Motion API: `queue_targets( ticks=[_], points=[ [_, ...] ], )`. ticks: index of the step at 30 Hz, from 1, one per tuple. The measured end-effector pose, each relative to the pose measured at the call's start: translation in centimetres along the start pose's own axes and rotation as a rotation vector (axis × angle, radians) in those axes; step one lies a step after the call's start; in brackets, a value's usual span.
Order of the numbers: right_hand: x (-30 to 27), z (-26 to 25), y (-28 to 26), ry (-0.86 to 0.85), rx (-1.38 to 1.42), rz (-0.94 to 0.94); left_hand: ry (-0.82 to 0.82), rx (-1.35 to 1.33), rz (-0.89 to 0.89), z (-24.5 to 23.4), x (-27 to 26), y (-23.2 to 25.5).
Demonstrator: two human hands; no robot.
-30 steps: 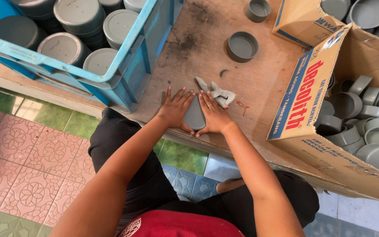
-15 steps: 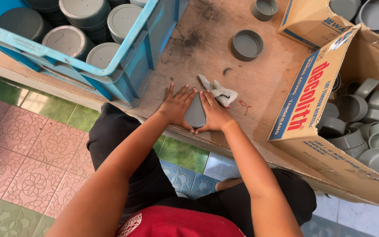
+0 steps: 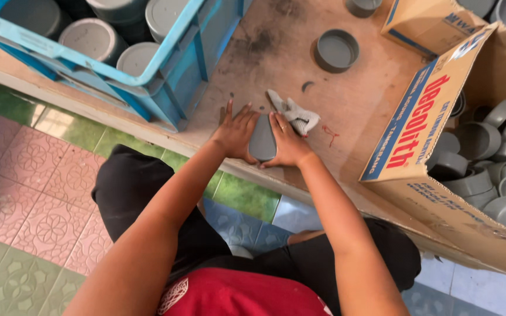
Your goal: The person cleans a pvc cap with a cloth and places it into a cardboard box with others.
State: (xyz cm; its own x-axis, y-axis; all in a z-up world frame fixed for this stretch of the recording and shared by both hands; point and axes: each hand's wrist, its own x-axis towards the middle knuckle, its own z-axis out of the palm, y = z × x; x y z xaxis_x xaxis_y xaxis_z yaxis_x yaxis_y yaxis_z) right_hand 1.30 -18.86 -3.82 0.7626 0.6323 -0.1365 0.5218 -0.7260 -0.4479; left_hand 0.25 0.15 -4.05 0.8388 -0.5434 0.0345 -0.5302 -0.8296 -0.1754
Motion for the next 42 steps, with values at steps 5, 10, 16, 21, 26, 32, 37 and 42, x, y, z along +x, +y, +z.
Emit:
queue_targets(
  ticks=[5,10,16,21,26,32,37,42],
  points=[
    [0.1,0.0,0.2,0.009,-0.004,-0.004,-0.033,-0.062,-0.008,-1.7,0.0,-0.2],
    [-0.1,-0.1,-0.1,-0.013,0.015,0.000,-0.082,-0.107,-0.009,-1.8,-0.1,-0.4],
    [0.1,-0.7,-0.7,0.001,0.008,0.003,-0.099,-0.140,0.021,-3.3,-0.2,-1.3],
    [0.6,-3.0,-1.4,0.037,0.004,0.004,-0.116,-0.176,0.035,-5.4,0.6,-2.5],
    [0.8,-7.2,-2.7,0.044,0.010,0.019,-0.068,-0.170,0.044,-9.2,1.5,-3.8],
    [1.5,-10.4,-3.5,0.071,-0.051,-0.053,-0.031,-0.148,0.042,-12.7,2.0,-5.2],
    [1.9,-13.6,-5.1,0.051,-0.078,-0.099,0.031,-0.207,0.028,-14.3,1.9,-6.3],
    [2.5,-18.4,-7.1,0.087,-0.130,-0.153,0.167,-0.223,-0.003,-18.4,2.0,-8.1]
  ],
)
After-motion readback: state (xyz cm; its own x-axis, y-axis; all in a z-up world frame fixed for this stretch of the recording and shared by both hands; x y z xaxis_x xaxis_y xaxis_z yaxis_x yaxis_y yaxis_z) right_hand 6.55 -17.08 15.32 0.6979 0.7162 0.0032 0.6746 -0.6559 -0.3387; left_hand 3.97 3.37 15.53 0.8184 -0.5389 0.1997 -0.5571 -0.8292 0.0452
